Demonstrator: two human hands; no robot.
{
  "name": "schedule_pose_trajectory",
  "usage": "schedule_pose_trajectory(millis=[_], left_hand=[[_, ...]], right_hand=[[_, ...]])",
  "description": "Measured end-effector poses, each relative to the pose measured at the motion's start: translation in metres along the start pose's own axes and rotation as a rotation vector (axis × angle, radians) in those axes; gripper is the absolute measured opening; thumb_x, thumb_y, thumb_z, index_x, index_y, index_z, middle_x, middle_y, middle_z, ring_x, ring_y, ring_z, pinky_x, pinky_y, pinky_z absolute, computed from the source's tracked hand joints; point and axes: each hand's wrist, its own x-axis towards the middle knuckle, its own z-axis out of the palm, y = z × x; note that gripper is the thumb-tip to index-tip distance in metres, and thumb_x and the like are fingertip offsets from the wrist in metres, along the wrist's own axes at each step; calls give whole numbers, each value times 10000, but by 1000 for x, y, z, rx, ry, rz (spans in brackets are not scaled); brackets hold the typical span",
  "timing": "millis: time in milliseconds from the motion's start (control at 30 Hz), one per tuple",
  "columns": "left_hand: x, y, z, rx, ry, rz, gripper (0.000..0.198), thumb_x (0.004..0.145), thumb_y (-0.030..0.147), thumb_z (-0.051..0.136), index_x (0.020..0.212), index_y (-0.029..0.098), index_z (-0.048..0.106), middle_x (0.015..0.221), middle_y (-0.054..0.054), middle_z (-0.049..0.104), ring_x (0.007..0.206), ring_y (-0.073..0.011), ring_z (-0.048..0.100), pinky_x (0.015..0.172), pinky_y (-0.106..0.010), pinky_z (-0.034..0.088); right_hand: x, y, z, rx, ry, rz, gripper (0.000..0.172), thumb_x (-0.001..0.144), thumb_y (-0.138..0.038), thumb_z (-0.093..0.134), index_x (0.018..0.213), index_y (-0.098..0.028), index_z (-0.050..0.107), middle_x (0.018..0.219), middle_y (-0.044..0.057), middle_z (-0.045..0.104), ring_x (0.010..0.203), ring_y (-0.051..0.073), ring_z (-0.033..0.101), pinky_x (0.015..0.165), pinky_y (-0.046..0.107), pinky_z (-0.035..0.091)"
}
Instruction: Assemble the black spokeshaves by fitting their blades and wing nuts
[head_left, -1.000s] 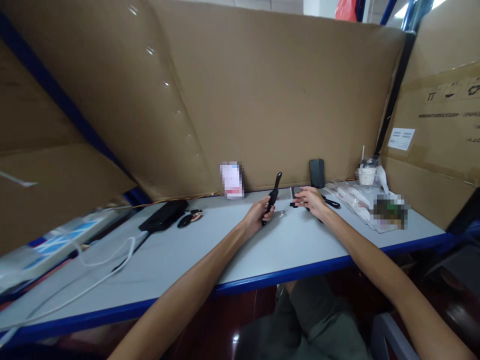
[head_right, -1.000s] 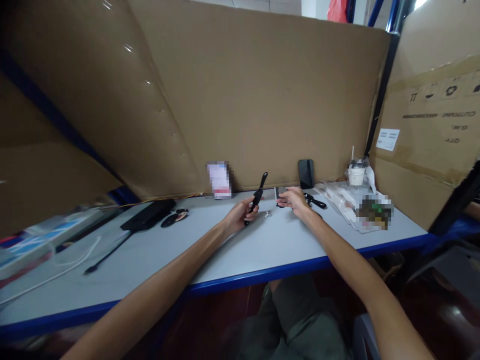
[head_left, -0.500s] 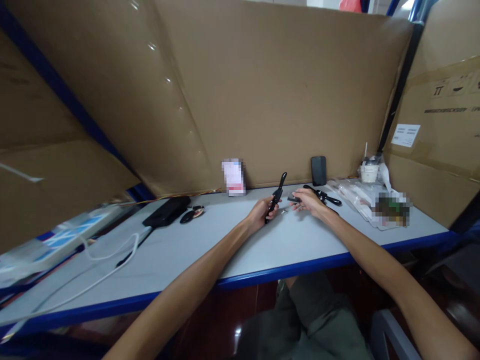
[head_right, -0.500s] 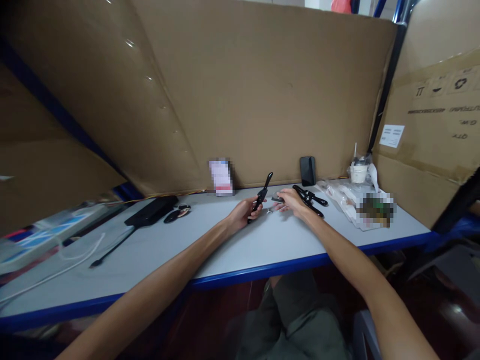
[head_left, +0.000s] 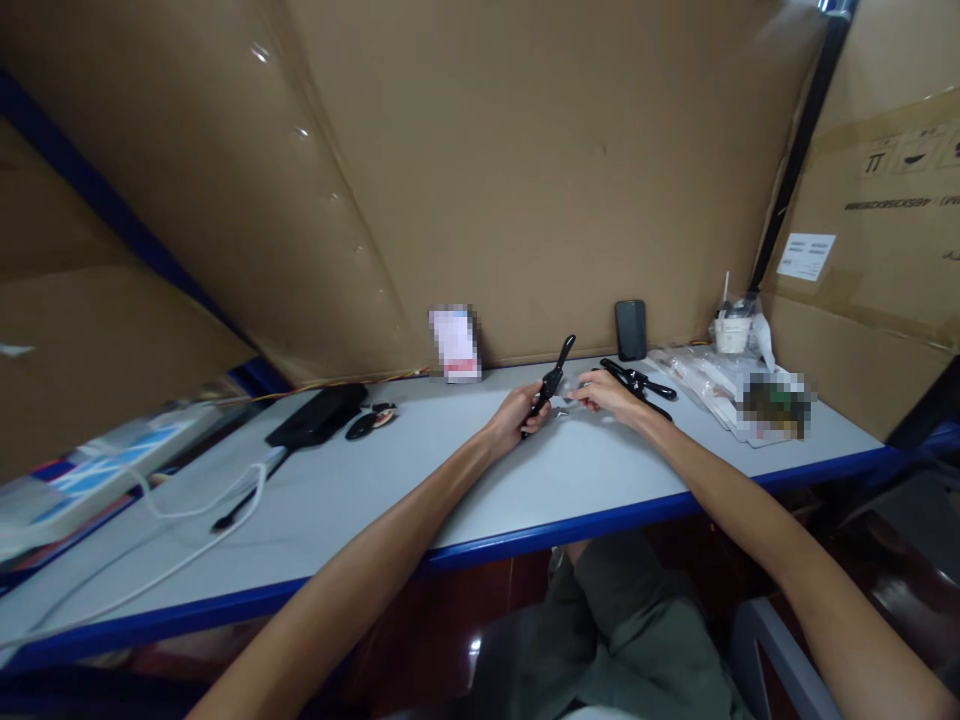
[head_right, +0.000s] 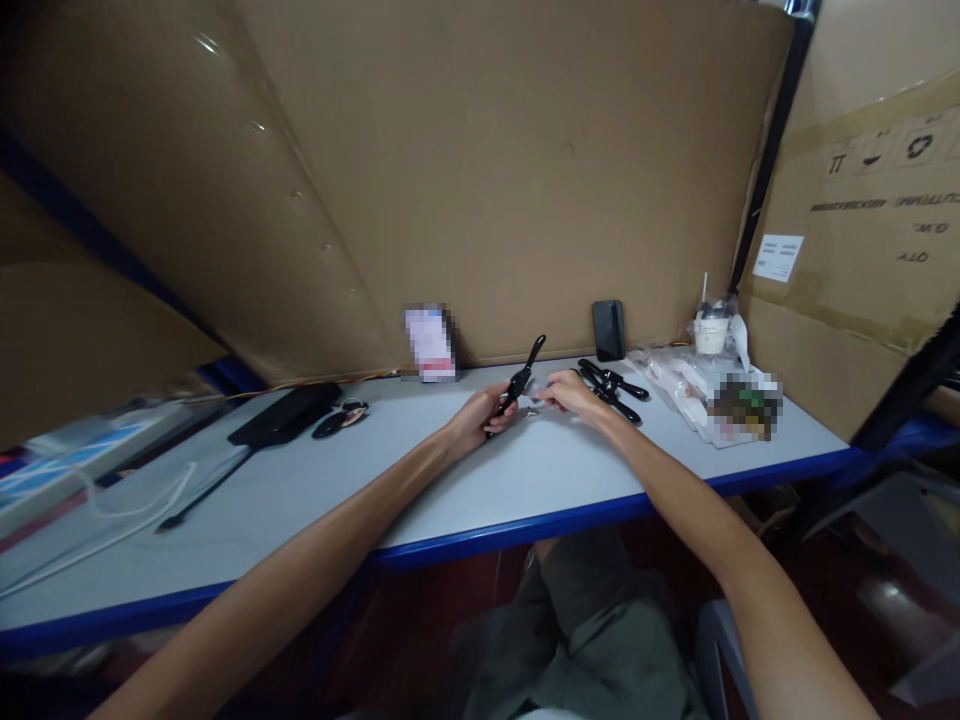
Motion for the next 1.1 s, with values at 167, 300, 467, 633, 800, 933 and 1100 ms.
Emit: schedule_pose_trajectory(millis=[167,300,467,633,800,933,1100], left_hand=[[0,2,0,40,-10,-5,317,1038,398,651,1228,145,647,1128,-79,687,897,-191,696,764,-355,621],[-3,3,4,80,-31,14,287,1045,399,643,1165,139,654,1009,-46,684,762,-145,669,654,-284,596],[-7,-1,11,142,-60,36,280,1047,399,641,1139,136,658,967,-35,679,718,-130,653,618,-262,581],[-7,-5,13,179,-63,42,263,1037,359,660,1183,140,655,1054,-56,689,813,-160,685,693,-305,612],[-7,-5,12,166,-65,34,280,1034,363,663,1207,143,653,1101,-69,690,868,-179,695,739,-335,621],[-6,-6,10,130,-65,19,276,1031,351,669,1211,142,653,1113,-72,689,880,-182,697,748,-339,623],[1,-5,2,49,-9,4,303,1027,347,673,1254,149,644,1185,-88,681,958,-208,700,807,-380,627]], right_hand=[[-1,-2,1,53,-4,-20,222,978,-260,729,824,-136,630,663,-53,576,505,67,492,456,179,388],[-3,-3,3,85,-36,-7,212,980,-257,724,829,-139,634,662,-57,587,497,69,496,462,183,400],[-4,-4,4,103,-87,6,201,1027,-325,673,966,-134,673,847,-6,674,650,109,630,593,243,554],[-4,-3,4,123,-59,9,192,1027,-323,674,1032,-131,680,926,19,702,725,131,674,655,278,593],[-7,-4,2,107,-34,-8,197,1027,-302,676,934,-128,673,838,-3,698,671,118,669,635,263,587],[-7,-7,5,35,12,-31,203,1015,-288,689,891,-128,670,797,-7,703,645,118,673,625,261,584],[-2,-16,-13,-162,251,-91,91,954,-129,624,1006,-142,698,766,13,744,610,128,664,573,225,515]])
